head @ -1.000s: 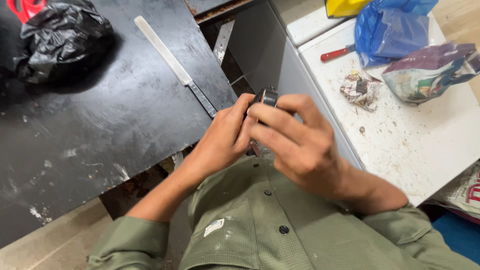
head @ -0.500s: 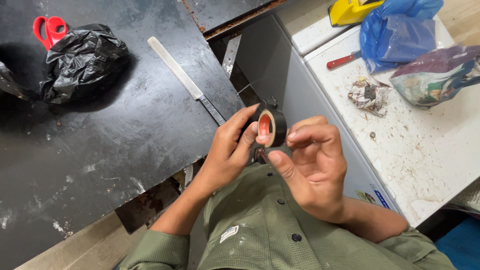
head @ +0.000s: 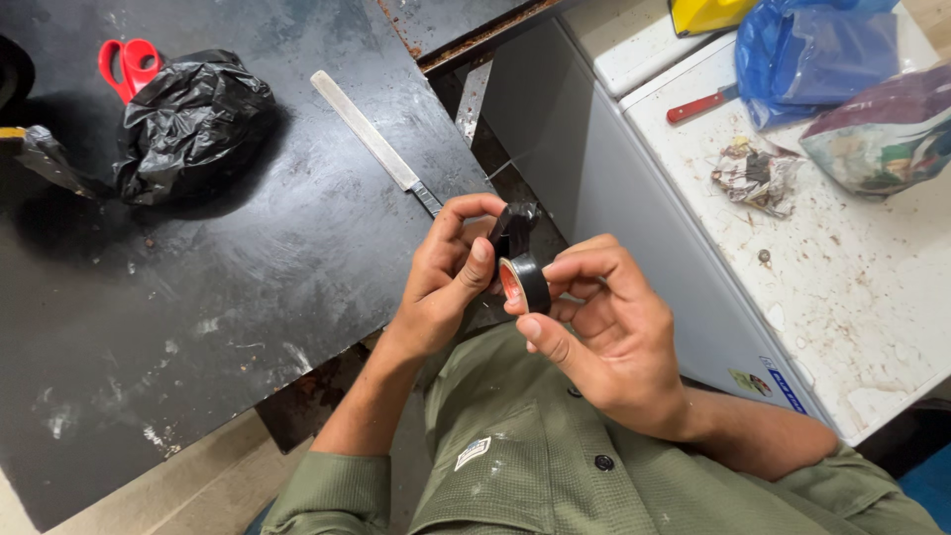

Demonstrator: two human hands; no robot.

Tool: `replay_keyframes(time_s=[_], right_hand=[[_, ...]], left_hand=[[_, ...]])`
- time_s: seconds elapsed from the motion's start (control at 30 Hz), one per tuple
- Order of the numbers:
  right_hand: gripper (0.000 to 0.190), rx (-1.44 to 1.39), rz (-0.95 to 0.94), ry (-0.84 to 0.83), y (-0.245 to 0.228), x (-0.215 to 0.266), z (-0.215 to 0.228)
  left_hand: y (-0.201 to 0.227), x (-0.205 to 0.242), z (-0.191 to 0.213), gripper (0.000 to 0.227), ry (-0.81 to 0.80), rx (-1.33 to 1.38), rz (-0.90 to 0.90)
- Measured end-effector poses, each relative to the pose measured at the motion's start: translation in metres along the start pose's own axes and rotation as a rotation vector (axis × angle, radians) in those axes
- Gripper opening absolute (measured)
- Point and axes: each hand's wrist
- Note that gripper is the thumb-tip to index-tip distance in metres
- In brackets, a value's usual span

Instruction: The person wraps black electrical tape around the handle of a metal tool, likely a saw, securing it with multiple layers. They then pick up a red-handled knife, wipe the blade with a cloth, and wrap the handle with the same black tape.

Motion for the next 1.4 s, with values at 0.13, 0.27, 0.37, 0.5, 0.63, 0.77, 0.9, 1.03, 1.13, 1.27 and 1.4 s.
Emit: replay_keyframes(time_s=[0.13,0.27,0.37,0.5,0.63,0.77,0.9,1.03,1.13,1.27,1.4], right_hand=[[0.024,-0.002,-0.087,0.033,-0.003,-0.001,-0.001],[0.018,0.066,-0.141,0.077,-0.008,-0.002,0.000],[0.015,0.101,-0.135,0.079,-0.008,-0.005,0.000],[0.021,0.425,0.030,-0.001,-0.006,-0.005,0.005],[0.024,0.499,0.019,-0.003,0.001,-0.007,0.008],[0.030,0.444,-0.037,-0.076,0.008,-0.008,0.010],[0.037,0.466,-0.186,-0.116,0.009,-0.008,0.009],[0.029,0.554,-0.050,-0.137,0.005,-0.007,0.009],[0.024,0.650,0.010,-0.121,0.002,-0.005,0.010],[0.020,0.666,0.068,-0.135,0.000,-0.002,0.010],[0.019,0.656,0.070,-0.159,0.000,0.000,0.011]], left_hand=[[-0.002,0.000,0.002,0.046,0.013,-0.027,-0.036],[-0.001,0.000,0.002,0.056,-0.007,-0.062,-0.090],[-0.003,0.000,0.004,0.060,0.001,-0.061,-0.078],[-0.007,-0.004,0.008,0.059,0.049,0.019,-0.046],[-0.005,-0.005,0.008,0.062,-0.004,0.022,-0.106],[-0.001,-0.005,0.008,0.054,0.036,-0.002,-0.080],[0.002,-0.003,0.009,0.046,0.062,0.000,-0.067],[0.000,-0.002,0.008,0.045,0.038,-0.027,-0.083],[-0.001,-0.003,0.006,0.041,0.001,-0.021,-0.096],[-0.001,-0.002,0.004,0.035,-0.012,0.021,-0.092],[-0.002,-0.003,0.005,0.033,-0.029,0.008,-0.091]])
Point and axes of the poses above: each hand's wrist, its own x-axis away from the middle knuckle, its own z-axis out of the back of the hand, y = z × x, and after that the axes turned 13 degrees about -z, right-handed
